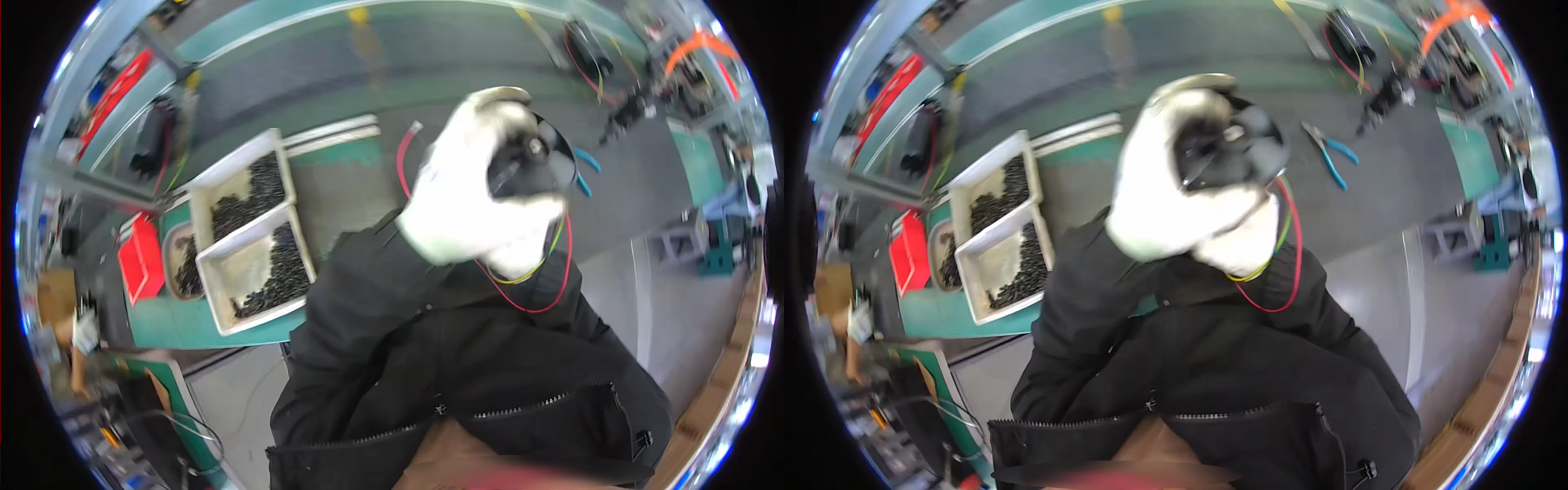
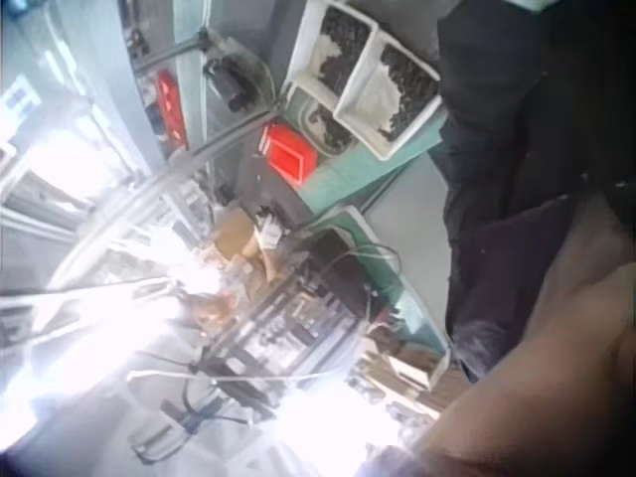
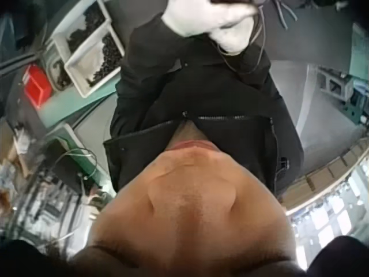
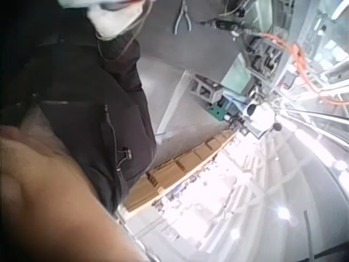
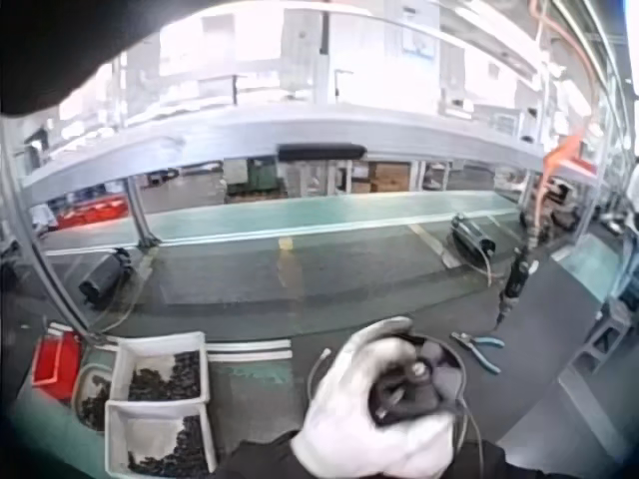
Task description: Assembling electronic motors by attaching cooling fans using a power screwdriver and pliers.
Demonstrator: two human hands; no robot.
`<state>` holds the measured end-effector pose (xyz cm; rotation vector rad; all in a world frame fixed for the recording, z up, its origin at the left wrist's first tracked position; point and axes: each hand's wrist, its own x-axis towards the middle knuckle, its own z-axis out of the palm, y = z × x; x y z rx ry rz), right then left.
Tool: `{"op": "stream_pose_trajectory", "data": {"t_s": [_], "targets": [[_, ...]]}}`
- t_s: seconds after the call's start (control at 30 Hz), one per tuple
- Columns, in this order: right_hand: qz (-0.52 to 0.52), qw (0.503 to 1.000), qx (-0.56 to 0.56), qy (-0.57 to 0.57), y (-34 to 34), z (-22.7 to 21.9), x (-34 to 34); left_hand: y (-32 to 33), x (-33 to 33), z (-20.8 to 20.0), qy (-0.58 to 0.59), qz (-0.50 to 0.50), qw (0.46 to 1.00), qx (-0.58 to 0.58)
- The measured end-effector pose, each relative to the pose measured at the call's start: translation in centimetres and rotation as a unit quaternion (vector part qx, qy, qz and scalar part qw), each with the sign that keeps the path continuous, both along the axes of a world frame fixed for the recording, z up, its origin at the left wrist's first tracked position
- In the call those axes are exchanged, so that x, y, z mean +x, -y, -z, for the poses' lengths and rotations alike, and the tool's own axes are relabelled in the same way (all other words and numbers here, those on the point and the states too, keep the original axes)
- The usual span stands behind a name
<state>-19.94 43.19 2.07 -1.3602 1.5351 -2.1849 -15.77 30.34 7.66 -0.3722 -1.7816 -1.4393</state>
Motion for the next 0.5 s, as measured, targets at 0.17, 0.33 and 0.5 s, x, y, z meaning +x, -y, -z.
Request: {"op": "stream_pose_trajectory", "data": {"t_s": [0.17, 0.33, 0.5], "targets": [[0.087, 0.976, 0.098, 0.172, 1.1, 0.1, -4.9, 3.0, -4.4, 11.6, 0.267, -0.105, 0.958, -0.017], [0.047, 0.970, 0.178, 0.159, 4.0, -8.0, -9.8, -2.3, -1.2, 9.8, 0.409, -0.026, 0.908, -0.088], [0.075, 0.943, 0.325, 0.008, 16.9, -4.5, -21.9, -7.0, 3.4, 4.9, 0.312, 0.151, 0.933, -0.103]]}}
